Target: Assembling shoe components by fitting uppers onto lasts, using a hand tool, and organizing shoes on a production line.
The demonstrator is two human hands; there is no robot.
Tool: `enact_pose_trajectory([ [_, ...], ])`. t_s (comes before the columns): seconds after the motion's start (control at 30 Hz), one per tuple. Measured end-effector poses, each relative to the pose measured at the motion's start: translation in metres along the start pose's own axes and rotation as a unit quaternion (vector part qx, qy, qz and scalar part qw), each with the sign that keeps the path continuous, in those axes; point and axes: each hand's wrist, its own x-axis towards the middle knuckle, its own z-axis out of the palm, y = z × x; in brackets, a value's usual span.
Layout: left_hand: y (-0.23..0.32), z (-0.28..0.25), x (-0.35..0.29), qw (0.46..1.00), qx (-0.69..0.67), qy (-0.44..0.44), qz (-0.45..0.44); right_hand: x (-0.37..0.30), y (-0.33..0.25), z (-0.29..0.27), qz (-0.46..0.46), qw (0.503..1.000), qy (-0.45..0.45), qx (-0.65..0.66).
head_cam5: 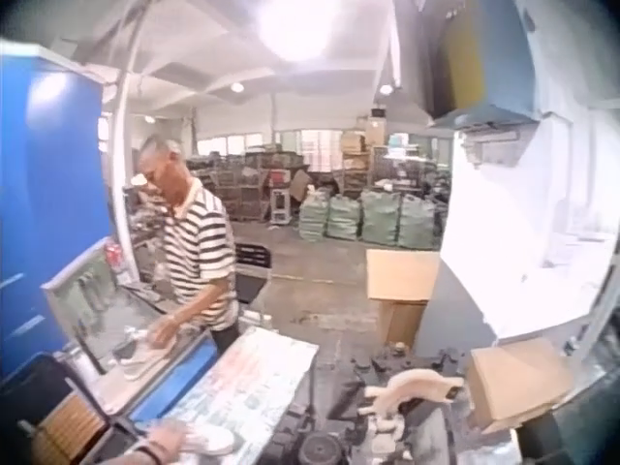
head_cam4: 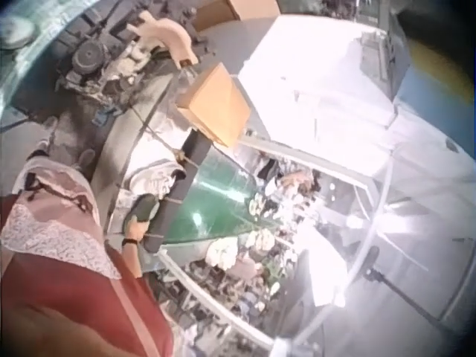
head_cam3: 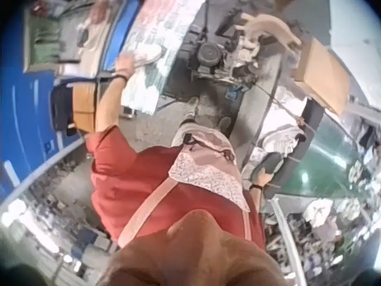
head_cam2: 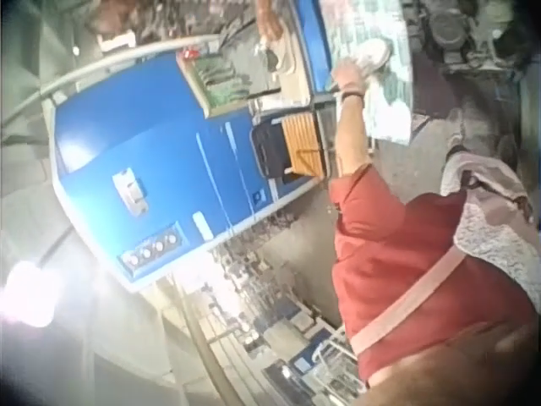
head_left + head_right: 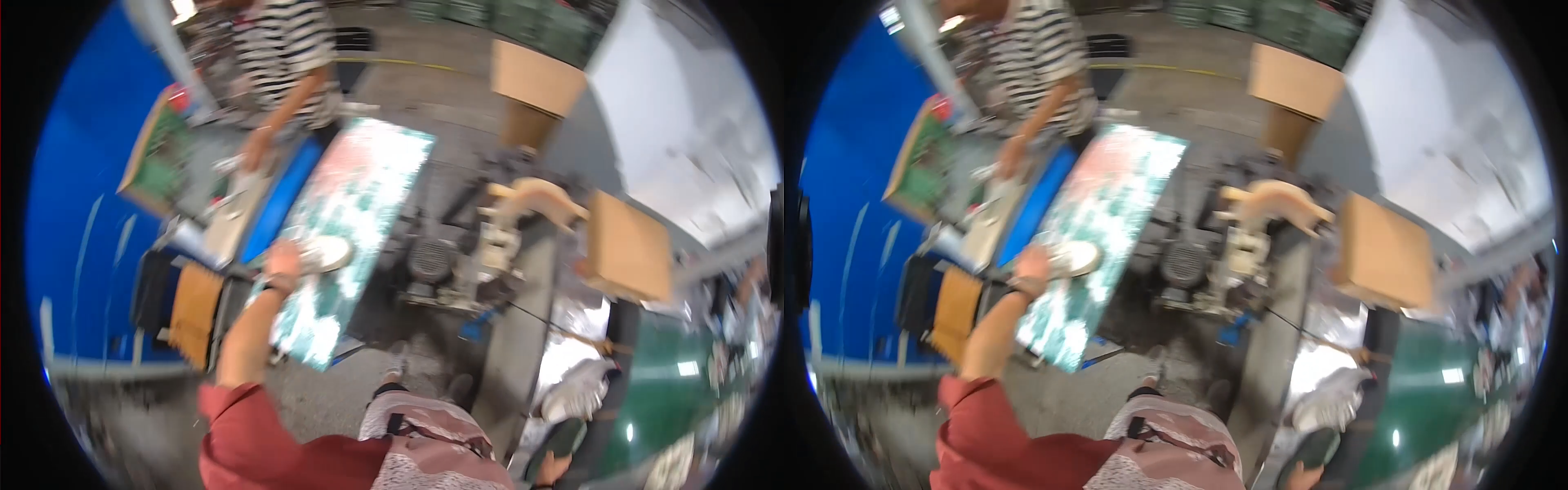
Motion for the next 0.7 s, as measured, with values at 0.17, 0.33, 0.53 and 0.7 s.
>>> enact_pose_trajectory([
  [0.17, -0.070, 0.038, -0.032, 0.968, -0.227, -0.107, -0.005, -0.028, -0.194, -0.022, -0.033, 0.996, -0.084, -0.009],
  [0.33, -0.047, 0.037, -0.002, 0.976, -0.132, -0.173, 0.021, -0.044, -0.251, -0.006, 0.157, 0.975, -0.107, 0.118],
  [0.53, 0.084, -0.159, -0.075, 0.885, -0.394, -0.164, 0.185, -0.024, -0.350, -0.002, 0.332, 0.700, -0.437, 0.457],
  [0.7, 0.197, -0.324, -0.093, 0.798, -0.353, 0.063, 0.484, -0.015, -0.410, 0.017, 0.276, 0.351, -0.600, 0.664],
])
